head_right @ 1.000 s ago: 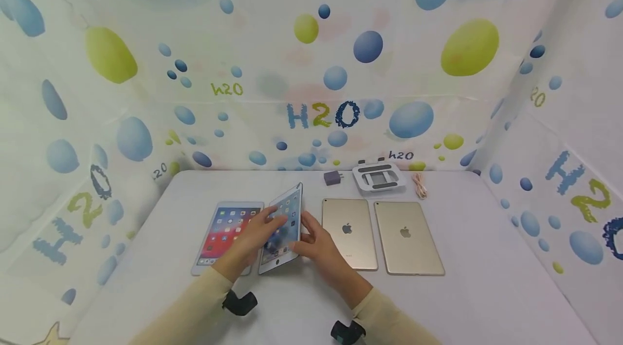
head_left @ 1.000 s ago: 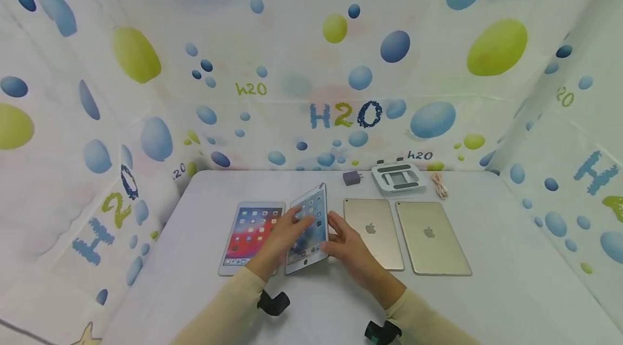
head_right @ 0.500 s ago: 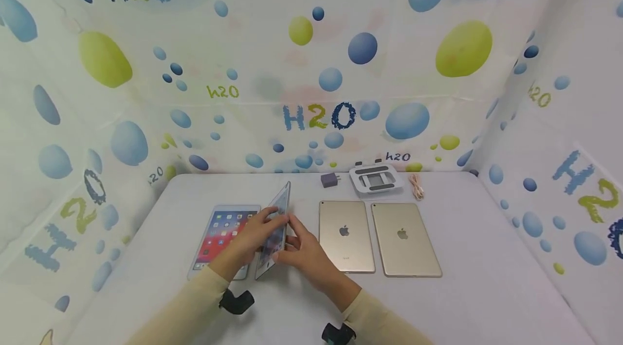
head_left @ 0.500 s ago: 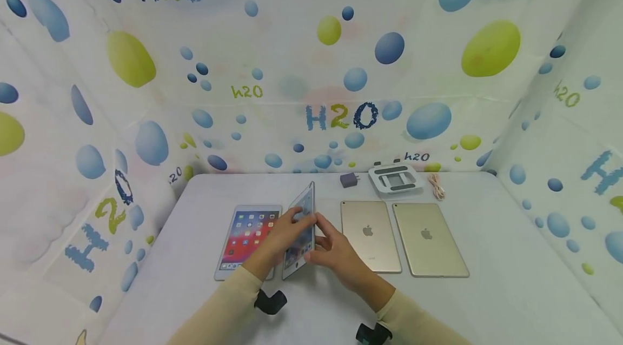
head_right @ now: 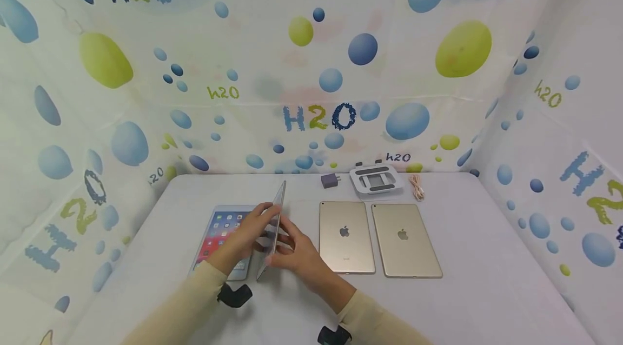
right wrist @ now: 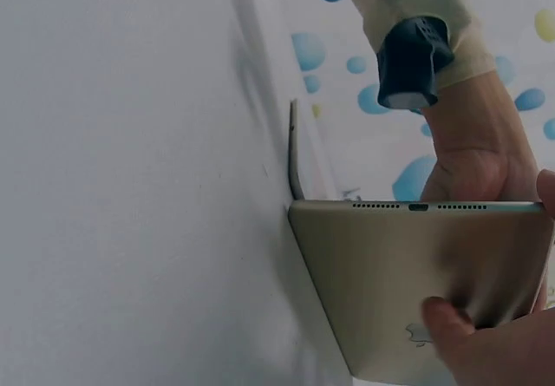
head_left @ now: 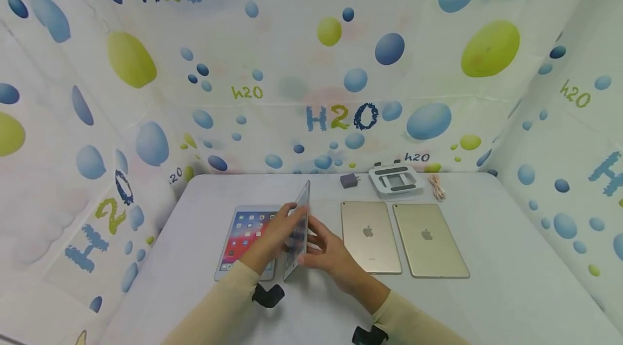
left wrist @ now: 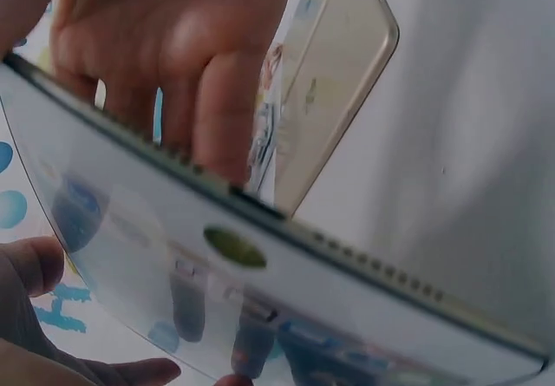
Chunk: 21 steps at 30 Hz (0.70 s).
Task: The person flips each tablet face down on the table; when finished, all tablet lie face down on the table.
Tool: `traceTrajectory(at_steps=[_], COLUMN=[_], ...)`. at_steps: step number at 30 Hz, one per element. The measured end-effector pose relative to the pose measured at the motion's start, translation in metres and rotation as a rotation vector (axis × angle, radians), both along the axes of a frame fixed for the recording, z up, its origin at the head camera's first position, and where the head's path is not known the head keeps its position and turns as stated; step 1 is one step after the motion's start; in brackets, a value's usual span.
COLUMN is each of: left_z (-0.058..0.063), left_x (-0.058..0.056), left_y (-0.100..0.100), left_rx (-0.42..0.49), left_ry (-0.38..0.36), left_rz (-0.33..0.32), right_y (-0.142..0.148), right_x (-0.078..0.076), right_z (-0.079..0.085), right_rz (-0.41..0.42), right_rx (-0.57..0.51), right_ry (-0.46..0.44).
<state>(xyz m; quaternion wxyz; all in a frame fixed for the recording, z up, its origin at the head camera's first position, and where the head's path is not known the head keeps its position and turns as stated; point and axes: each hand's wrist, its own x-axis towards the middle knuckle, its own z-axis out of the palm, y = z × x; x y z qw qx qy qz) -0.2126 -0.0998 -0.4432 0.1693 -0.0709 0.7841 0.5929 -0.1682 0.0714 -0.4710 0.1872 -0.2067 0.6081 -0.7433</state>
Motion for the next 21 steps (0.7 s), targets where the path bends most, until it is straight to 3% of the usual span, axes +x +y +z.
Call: traceTrajectory(at_steps=[7,12,21], left_z=[0.004,0.004,0.009], left_x=[-0.012,-0.014,-0.009], left_y=[-0.009,-0.011,-0.004], left_rx=[0.005,0.025,0.125], left_ry=[-0.005,-0.012,-0.015], left_rz=[-0.078,-0.096,-0.019], right_y=[-0.004,-0.006,-0.007], right_x=[0.000,-0.001,0.001], right_z=[-0.001,0.000,0.001], right_rz=[-0.014,-0.021,-0.020], right_rx=[0.052,0.051,0.112], right_ry=[0.028,0.012,0.059])
